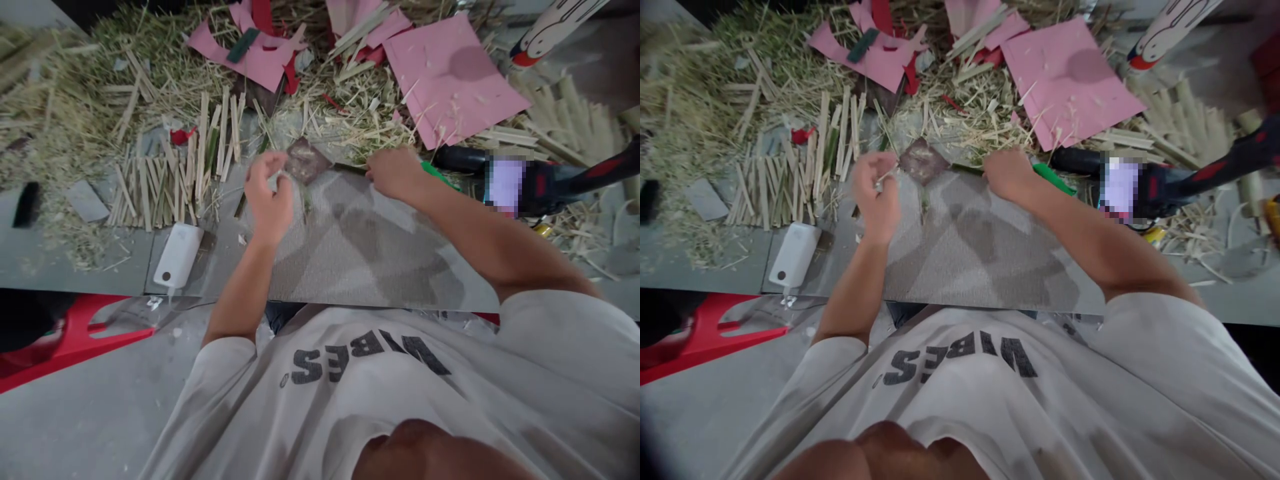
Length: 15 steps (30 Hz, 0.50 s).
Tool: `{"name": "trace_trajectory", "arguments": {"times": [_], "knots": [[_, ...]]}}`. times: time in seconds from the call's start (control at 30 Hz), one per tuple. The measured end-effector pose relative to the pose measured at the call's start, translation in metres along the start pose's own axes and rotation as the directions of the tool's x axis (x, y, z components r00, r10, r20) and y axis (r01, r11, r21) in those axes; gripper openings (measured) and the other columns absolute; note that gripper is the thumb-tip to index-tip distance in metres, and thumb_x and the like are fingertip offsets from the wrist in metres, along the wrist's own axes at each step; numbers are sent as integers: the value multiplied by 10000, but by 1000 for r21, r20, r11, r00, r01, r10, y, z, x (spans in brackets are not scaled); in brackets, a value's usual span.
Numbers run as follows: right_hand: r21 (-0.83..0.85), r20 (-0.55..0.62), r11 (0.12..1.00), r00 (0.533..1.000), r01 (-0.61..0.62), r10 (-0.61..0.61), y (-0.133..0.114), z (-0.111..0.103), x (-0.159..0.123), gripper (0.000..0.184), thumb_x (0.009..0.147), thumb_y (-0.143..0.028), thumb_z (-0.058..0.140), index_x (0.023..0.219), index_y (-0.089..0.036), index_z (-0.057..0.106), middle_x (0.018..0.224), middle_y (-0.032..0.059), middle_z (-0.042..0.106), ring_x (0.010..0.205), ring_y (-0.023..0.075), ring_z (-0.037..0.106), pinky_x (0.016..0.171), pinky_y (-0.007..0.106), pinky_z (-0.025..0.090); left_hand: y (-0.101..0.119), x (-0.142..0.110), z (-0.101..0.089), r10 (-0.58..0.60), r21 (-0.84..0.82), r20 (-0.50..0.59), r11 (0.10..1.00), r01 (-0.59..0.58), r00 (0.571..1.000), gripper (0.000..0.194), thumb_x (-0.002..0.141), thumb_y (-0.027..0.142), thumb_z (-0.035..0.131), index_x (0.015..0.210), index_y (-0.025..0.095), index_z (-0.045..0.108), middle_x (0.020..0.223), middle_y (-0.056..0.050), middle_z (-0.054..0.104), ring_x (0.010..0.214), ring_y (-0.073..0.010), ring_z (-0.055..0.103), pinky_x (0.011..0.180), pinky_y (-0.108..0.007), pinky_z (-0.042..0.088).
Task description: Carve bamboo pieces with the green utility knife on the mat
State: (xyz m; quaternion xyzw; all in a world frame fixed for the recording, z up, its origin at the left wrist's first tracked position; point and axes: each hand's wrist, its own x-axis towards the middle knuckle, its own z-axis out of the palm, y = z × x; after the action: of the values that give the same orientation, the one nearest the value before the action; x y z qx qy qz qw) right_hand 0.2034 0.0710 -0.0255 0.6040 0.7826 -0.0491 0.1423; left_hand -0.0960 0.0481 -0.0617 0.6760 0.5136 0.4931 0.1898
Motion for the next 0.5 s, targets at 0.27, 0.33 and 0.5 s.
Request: {"name": "trace_trajectory", "arguments": {"times": [0.27, 0.33, 0.5], "knots": [[55, 83, 951, 948, 305, -309, 27, 32, -66, 79, 1060, -123, 745, 1013, -152, 803, 1043, 135, 804, 904, 243, 652, 834, 399, 333, 12, -7, -1, -145, -145, 34, 978, 149, 989, 500, 1162, 616, 543, 1576, 354, 641, 1604, -116, 735, 951, -188, 837, 769, -322, 715], [54, 70, 947, 945, 316, -319, 32, 39, -62, 91, 1061, -106, 728, 1012, -140, 796, 1040, 144, 790, 896, 236, 628, 845, 396, 332, 19, -9, -4, -154, -108, 51, 981, 159, 987, 400, 1146, 539, 574, 1460, 336, 718, 1675, -92, 707, 783, -130, 782, 661, -291, 677], [33, -30, 974, 975, 223, -222, 35, 29, -12, 59, 1083, -75, 733, 1067, -80, 789, 1147, 185, 790, 950, 202, 590, 885, 378, 336, 27, -11, -5, -201, -112, 68, 972, 208, 977, 248, 1094, 451, 612, 1072, 255, 762, 1587, -77, 768, 749, -107, 769, 552, -263, 601]]}}
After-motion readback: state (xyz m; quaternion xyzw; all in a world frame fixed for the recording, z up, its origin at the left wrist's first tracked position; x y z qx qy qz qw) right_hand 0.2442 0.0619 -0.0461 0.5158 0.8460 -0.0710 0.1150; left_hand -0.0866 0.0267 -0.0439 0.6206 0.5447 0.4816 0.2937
